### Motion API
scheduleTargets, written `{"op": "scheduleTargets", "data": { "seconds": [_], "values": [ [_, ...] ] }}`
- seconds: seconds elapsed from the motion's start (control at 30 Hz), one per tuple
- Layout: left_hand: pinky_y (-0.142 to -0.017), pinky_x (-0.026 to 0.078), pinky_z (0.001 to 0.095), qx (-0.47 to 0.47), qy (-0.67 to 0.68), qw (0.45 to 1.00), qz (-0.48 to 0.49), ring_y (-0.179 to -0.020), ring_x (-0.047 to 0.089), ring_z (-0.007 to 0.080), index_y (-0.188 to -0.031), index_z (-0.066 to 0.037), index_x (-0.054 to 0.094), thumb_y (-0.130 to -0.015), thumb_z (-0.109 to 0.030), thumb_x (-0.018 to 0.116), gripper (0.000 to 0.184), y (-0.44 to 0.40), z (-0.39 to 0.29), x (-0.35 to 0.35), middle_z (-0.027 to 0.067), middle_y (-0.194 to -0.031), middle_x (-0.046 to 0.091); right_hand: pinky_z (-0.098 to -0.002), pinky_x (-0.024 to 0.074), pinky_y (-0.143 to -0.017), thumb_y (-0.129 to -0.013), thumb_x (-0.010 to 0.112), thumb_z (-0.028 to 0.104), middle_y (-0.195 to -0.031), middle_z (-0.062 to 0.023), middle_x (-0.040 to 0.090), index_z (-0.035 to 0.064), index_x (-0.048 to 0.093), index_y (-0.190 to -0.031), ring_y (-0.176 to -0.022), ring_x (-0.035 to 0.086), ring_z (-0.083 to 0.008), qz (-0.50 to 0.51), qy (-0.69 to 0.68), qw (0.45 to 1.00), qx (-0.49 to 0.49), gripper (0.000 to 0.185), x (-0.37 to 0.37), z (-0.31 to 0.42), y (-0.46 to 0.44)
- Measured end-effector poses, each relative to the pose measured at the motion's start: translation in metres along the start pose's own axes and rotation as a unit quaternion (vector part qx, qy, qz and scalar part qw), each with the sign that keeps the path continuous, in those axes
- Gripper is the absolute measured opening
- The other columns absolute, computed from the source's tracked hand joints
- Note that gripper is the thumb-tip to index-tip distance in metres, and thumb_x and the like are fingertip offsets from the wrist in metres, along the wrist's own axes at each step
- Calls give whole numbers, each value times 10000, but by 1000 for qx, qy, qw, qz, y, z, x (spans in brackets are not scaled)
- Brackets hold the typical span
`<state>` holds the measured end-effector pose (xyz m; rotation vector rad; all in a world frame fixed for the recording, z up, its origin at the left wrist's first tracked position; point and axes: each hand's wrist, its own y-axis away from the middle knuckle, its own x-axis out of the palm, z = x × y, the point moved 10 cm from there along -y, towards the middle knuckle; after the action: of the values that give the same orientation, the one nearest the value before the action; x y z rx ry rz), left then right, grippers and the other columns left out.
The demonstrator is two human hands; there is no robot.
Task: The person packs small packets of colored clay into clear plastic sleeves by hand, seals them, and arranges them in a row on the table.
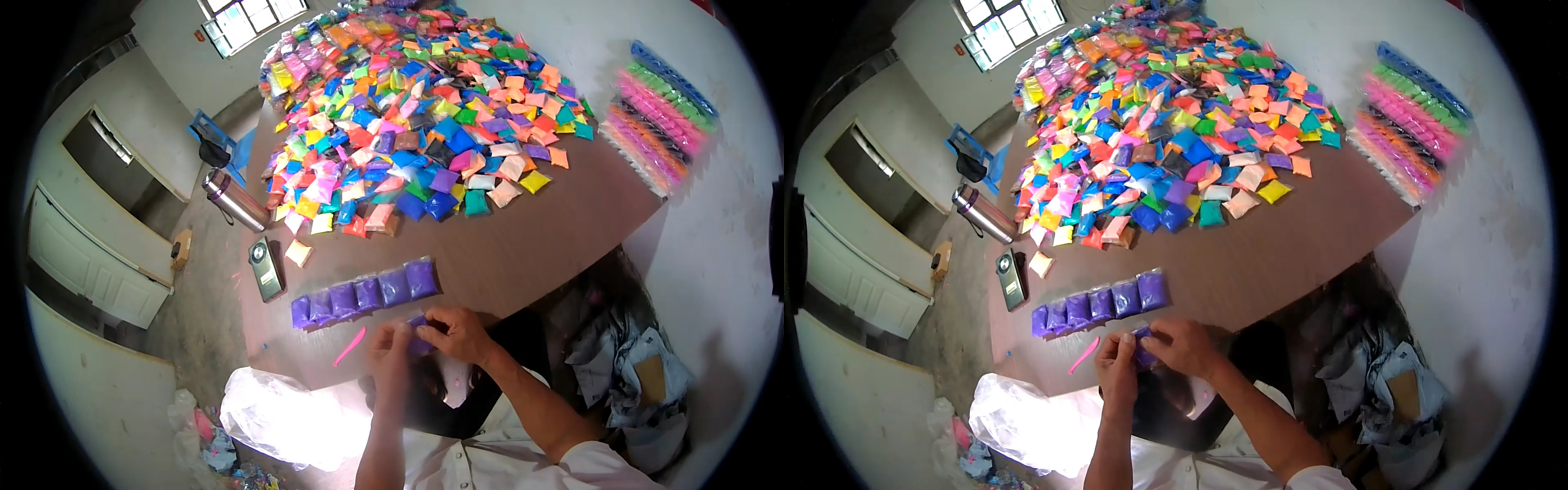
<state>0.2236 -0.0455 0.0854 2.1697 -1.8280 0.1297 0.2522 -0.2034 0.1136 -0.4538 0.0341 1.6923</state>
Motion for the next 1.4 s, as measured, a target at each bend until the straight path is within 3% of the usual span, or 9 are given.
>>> {"op": "scheduleTargets", "data": {
  "seconds": [0.07, 0.2, 0.27, 0.37, 0.47, 0.8, 0.87, 1.07, 1.4],
  "values": [
    [-789, 475, 231, -16, -6, 1000, 1, -841, 586, 60, -994, -44, 682, -1030, -165, 652, 130, -1, 0, 1, -8, -929, 668, -444, 468, -635, -869, 746, 279, -729, -164, 610, 35, 633, -830, -680, 602, -365, 6, -22, 1000, -7, 272, 0, 2, -1],
    [-716, 494, 252, -6, -9, 1000, 17, -803, 607, 84, -997, -53, 688, -995, -185, 689, 133, -5, 9, -6, 9, -911, 685, -428, 490, -656, -860, 757, 274, -771, -163, 633, 34, 661, -867, -708, 622, -351, 34, 5, 999, -3, 259, 6, 3, -1],
    [-739, 493, 250, 0, 7, 1000, 11, -824, 609, 83, -989, -47, 692, -989, -177, 697, 130, -8, 16, -13, 9, -920, 688, -310, 467, -628, -896, 764, 169, -740, -54, 618, 30, 699, -936, -661, 556, -148, -28, -18, 998, -56, 158, -3, 14, 0],
    [-781, 490, 248, 36, -57, 997, 29, -851, 612, 83, -1010, -29, 709, -983, -176, 711, 149, -8, 14, -10, 10, -933, 695, -272, 466, -639, -952, 729, 154, -776, 4, 633, 23, 715, -966, -696, 547, -91, -28, -170, 984, 47, 133, 4, -17, 2],
    [-698, 444, 200, 29, -68, 997, 30, -774, 569, 44, -976, -27, 718, -993, -171, 710, 145, -4, 6, 1, -23, -878, 671, -243, 475, -660, -991, 699, 151, -814, 37, 645, 13, 721, -981, -737, 552, -53, -10, -126, 991, 33, 141, -1, -13, 1],
    [-606, 488, 218, 13, -33, 999, -6, -684, 572, 54, -958, -39, 687, -1027, -215, 661, 191, -6, 12, -7, -22, -824, 644, -277, 515, -684, -950, 733, 195, -820, -32, 695, 17, 710, -1039, -727, 609, -97, 10, -6, 999, 32, 200, 5, 5, 3],
    [-608, 488, 218, -7, 11, 999, -38, -679, 566, 53, -946, -41, 684, -1030, -214, 657, 194, -4, 12, -11, -24, -822, 641, -346, 531, -680, -882, 769, 258, -842, -125, 699, 54, 721, -1035, -713, 668, -229, -2, 14, 1000, 9, 260, 6, 2, 4],
    [-632, 508, 220, 55, -39, 998, -11, -749, 616, 71, -1030, -29, 707, -1018, -200, 673, 175, -6, 3, -7, -10, -879, 676, -363, 523, -663, -869, 784, 267, -832, -133, 694, 54, 721, -1023, -697, 659, -235, 21, -33, 999, 28, 270, 8, -5, 4],
    [-656, 576, 262, -28, 42, 999, 6, -770, 640, 90, -1026, -57, 694, -1025, -215, 656, 162, -6, 18, -8, 6, -910, 678, -322, 557, -732, -869, 797, 281, -870, -116, 730, 49, 744, -1029, -789, 720, -217, 16, -5, 999, 46, 287, 4, -2, 6]
  ]
}}
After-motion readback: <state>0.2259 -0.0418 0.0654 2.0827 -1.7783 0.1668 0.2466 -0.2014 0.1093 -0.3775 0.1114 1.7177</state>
